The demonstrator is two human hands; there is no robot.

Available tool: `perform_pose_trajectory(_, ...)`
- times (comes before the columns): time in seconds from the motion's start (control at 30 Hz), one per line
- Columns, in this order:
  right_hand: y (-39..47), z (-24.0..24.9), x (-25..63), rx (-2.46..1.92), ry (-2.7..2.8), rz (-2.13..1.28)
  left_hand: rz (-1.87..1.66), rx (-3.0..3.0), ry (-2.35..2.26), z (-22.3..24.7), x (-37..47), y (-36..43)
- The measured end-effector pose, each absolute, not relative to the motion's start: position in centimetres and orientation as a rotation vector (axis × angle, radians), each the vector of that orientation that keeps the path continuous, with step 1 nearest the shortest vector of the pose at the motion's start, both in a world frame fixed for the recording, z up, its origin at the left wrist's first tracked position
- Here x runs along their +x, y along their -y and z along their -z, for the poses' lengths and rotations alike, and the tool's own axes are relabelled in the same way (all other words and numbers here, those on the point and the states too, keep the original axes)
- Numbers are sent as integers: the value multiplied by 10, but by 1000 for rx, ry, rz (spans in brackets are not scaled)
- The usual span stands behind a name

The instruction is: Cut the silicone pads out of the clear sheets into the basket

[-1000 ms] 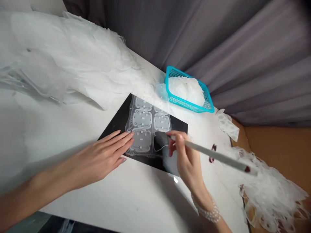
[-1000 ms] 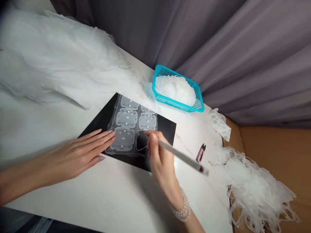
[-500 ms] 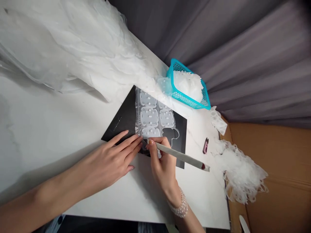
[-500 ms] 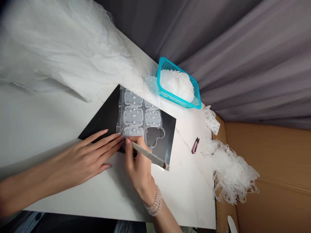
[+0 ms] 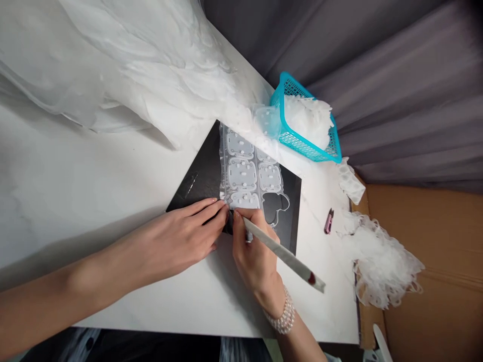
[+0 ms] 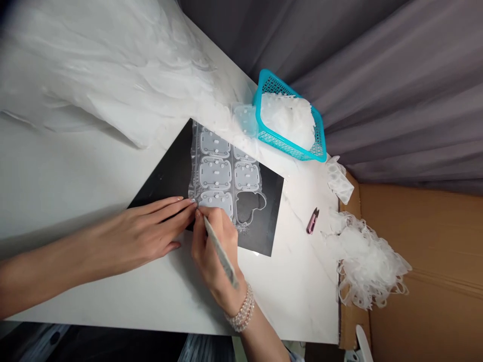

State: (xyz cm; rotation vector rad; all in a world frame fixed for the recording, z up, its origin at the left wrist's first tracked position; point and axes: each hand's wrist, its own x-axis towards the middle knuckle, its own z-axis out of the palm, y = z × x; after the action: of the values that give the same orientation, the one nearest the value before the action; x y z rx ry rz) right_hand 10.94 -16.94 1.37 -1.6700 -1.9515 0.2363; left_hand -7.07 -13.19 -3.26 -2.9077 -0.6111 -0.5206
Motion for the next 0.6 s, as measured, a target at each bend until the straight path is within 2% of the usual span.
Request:
perform_pose_trajectory(0.23, 191, -11, 111, -1573, 2194, -117, 511, -2923, 597, 28, -70, 134)
perform_pose_trajectory(0.43, 178, -12, 110, -1462, 2367, 95, 490, -3016, 597, 28, -71, 134)
perform_pose_trajectory(0.6, 179, -10, 110, -1576, 2367, 53, 448, -3018, 631, 32, -73, 137)
